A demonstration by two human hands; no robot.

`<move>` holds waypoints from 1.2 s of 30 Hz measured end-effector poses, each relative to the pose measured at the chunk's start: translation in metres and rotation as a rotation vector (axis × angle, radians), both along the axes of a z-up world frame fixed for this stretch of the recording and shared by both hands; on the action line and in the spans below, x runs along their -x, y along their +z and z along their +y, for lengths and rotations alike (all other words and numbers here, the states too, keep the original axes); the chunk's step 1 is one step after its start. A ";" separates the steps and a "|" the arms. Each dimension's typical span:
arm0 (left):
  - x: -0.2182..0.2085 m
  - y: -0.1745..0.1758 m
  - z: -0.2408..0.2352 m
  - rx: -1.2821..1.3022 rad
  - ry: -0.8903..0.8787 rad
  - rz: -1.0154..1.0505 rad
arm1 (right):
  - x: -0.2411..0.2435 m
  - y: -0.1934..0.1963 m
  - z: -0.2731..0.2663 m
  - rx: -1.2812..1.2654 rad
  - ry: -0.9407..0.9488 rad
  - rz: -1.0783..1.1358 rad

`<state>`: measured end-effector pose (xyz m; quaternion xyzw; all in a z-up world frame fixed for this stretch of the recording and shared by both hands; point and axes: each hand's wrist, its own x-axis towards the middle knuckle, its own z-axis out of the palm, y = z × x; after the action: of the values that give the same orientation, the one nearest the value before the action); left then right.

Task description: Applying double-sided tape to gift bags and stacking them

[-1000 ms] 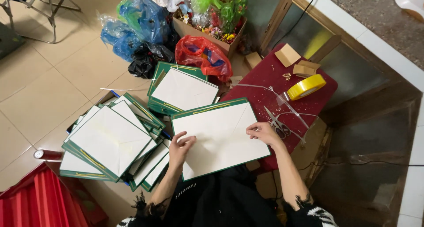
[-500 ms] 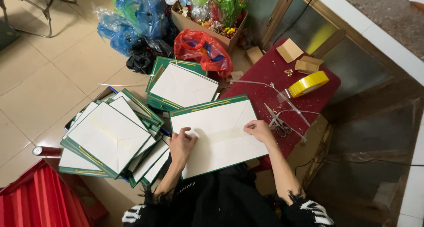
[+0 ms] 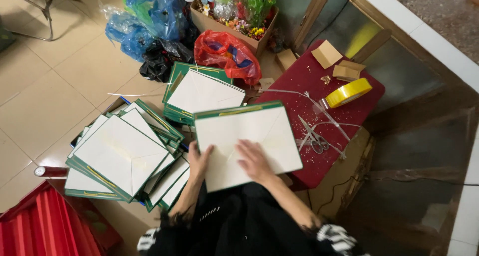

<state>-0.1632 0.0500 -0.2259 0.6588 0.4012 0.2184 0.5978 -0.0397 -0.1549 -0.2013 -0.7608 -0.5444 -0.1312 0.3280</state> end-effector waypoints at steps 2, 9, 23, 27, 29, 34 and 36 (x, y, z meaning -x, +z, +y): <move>-0.021 -0.003 -0.006 0.026 -0.005 -0.095 | 0.010 0.012 0.026 0.122 0.053 0.059; -0.038 -0.037 0.018 0.325 0.036 -0.143 | -0.055 0.019 -0.005 0.313 -0.132 0.184; -0.062 -0.043 0.020 0.356 0.048 -0.290 | -0.010 -0.001 0.048 0.294 0.027 0.088; -0.068 -0.053 0.013 0.347 -0.121 -0.231 | -0.064 -0.042 0.010 0.112 -0.110 0.210; -0.075 -0.052 -0.003 0.314 -0.092 -0.256 | -0.072 -0.044 0.004 0.045 -0.109 0.125; -0.056 -0.020 0.007 0.485 0.130 -0.407 | -0.072 -0.002 -0.005 -0.083 -0.136 0.166; -0.010 -0.028 0.036 0.324 0.222 -0.464 | -0.068 0.011 -0.024 -0.130 -0.284 0.136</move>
<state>-0.1533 0.0859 -0.2535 0.4392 0.3531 0.3603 0.7434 0.0287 -0.1784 -0.1907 -0.8144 -0.3983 -0.1596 0.3907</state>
